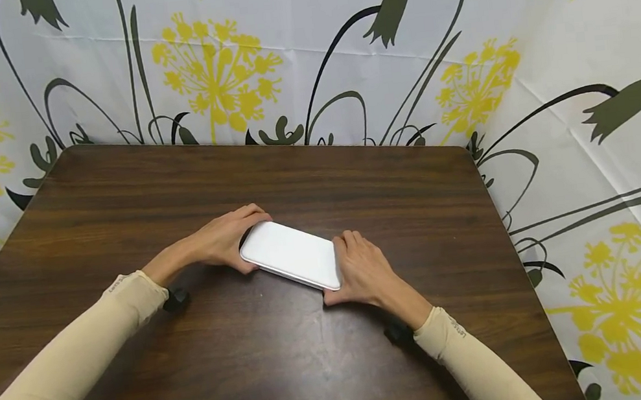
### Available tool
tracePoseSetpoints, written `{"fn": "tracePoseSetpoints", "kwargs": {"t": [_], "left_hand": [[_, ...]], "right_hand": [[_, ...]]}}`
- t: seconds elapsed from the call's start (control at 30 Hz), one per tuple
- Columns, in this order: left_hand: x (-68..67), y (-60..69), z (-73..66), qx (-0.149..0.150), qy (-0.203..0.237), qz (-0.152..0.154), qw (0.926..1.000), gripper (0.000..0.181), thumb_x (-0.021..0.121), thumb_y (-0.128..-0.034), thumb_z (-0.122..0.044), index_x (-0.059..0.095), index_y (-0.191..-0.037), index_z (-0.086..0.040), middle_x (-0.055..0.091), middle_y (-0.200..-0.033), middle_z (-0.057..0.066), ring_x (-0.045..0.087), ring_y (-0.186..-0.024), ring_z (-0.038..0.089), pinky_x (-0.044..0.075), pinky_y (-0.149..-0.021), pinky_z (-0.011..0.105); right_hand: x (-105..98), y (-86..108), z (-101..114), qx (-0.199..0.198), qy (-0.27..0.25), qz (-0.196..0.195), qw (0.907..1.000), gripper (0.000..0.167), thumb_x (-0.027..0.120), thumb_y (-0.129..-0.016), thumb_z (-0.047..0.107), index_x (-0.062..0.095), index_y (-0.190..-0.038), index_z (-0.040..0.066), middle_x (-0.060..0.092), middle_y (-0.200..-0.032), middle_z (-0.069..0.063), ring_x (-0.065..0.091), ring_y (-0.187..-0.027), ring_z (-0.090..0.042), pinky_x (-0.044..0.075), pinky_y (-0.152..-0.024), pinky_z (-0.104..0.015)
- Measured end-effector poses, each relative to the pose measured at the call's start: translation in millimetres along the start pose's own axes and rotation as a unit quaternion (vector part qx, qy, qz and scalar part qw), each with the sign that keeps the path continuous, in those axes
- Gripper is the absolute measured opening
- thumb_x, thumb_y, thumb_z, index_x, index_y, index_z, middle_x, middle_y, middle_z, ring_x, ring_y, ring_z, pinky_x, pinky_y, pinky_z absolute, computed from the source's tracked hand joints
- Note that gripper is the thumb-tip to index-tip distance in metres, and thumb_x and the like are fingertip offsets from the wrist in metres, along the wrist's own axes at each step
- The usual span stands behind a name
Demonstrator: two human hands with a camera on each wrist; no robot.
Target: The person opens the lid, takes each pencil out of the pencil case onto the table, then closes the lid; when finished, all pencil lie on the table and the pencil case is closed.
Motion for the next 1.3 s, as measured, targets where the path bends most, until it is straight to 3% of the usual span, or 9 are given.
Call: {"fn": "tracePoseSetpoints", "kwargs": {"t": [0.53,0.77,0.9,1.0,1.1,1.2,1.3], "left_hand": [[7.3,2.3,-0.9,0.007,0.003,-0.012,0.9999,0.090,0.086,-0.0590,-0.043,0.054,-0.134,-0.005,0.049,-0.124,0.003,0.051,-0.105,0.017,0.046,-0.086,0.036],[3.2,3.2,0.3,0.014,0.023,-0.005,0.9996,0.089,0.087,-0.0631,-0.041,0.051,-0.136,-0.006,0.048,-0.127,0.003,0.051,-0.108,0.017,0.046,-0.088,0.037],[1.7,9.7,2.8,0.003,0.058,0.009,0.9983,0.099,0.087,-0.0687,-0.042,0.041,-0.147,-0.003,0.045,-0.136,0.007,0.048,-0.119,0.021,0.043,-0.095,0.042],[1.2,17.8,7.2,-0.033,0.099,0.009,0.9945,0.108,0.085,-0.0721,-0.047,0.028,-0.154,-0.005,0.040,-0.144,0.010,0.041,-0.129,0.024,0.038,-0.102,0.049],[1.4,26.9,14.4,-0.075,0.132,-0.006,0.9884,0.109,0.083,-0.0735,-0.052,0.026,-0.155,-0.007,0.037,-0.148,0.010,0.035,-0.134,0.026,0.032,-0.105,0.053],[2.9,33.0,19.8,-0.089,0.149,-0.017,0.9846,0.099,0.082,-0.0758,-0.049,0.034,-0.152,-0.009,0.037,-0.148,0.008,0.034,-0.136,0.028,0.030,-0.106,0.055],[4.9,35.2,20.0,-0.082,0.159,-0.013,0.9838,0.089,0.082,-0.0781,-0.044,0.042,-0.149,-0.010,0.039,-0.148,0.006,0.035,-0.135,0.027,0.029,-0.106,0.054]], "right_hand": [[0.5,2.7,-2.6,-0.008,-0.022,0.001,0.9997,0.091,0.072,-0.061,0.067,0.056,-0.123,0.002,0.052,-0.106,-0.010,0.049,-0.090,-0.022,0.051,-0.066,-0.037],[-3.4,3.8,-11.1,0.036,-0.104,0.046,0.9929,0.093,0.077,-0.065,0.064,0.054,-0.133,0.005,0.052,-0.117,-0.008,0.051,-0.100,-0.021,0.052,-0.071,-0.040],[-7.3,8.5,-15.6,0.054,-0.139,0.057,0.9872,0.099,0.074,-0.070,0.069,0.046,-0.144,0.010,0.049,-0.128,-0.005,0.051,-0.110,-0.021,0.052,-0.079,-0.043],[-15.3,15.0,-14.7,0.020,-0.139,0.010,0.9900,0.095,0.074,-0.074,0.064,0.042,-0.146,0.010,0.047,-0.134,-0.005,0.049,-0.117,-0.022,0.051,-0.081,-0.044],[-26.1,22.8,-9.5,-0.058,-0.137,-0.067,0.9866,0.073,0.080,-0.077,0.045,0.053,-0.134,0.008,0.051,-0.130,-0.006,0.051,-0.116,-0.021,0.052,-0.080,-0.041],[-34.3,28.6,-2.6,-0.147,-0.141,-0.120,0.9716,0.043,0.082,-0.078,0.023,0.064,-0.114,0.009,0.058,-0.117,-0.002,0.056,-0.106,-0.017,0.053,-0.076,-0.034],[-41.0,30.8,1.0,-0.205,-0.154,-0.148,0.9552,0.029,0.080,-0.077,0.009,0.067,-0.103,0.010,0.061,-0.105,0.002,0.059,-0.096,-0.013,0.053,-0.073,-0.030]]}}
Point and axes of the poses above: each hand's wrist, its own y-axis away from the middle knuckle, its own x-axis out of the palm, z = x × y, the point moved 4 cm from there along -y, towards the middle knuckle
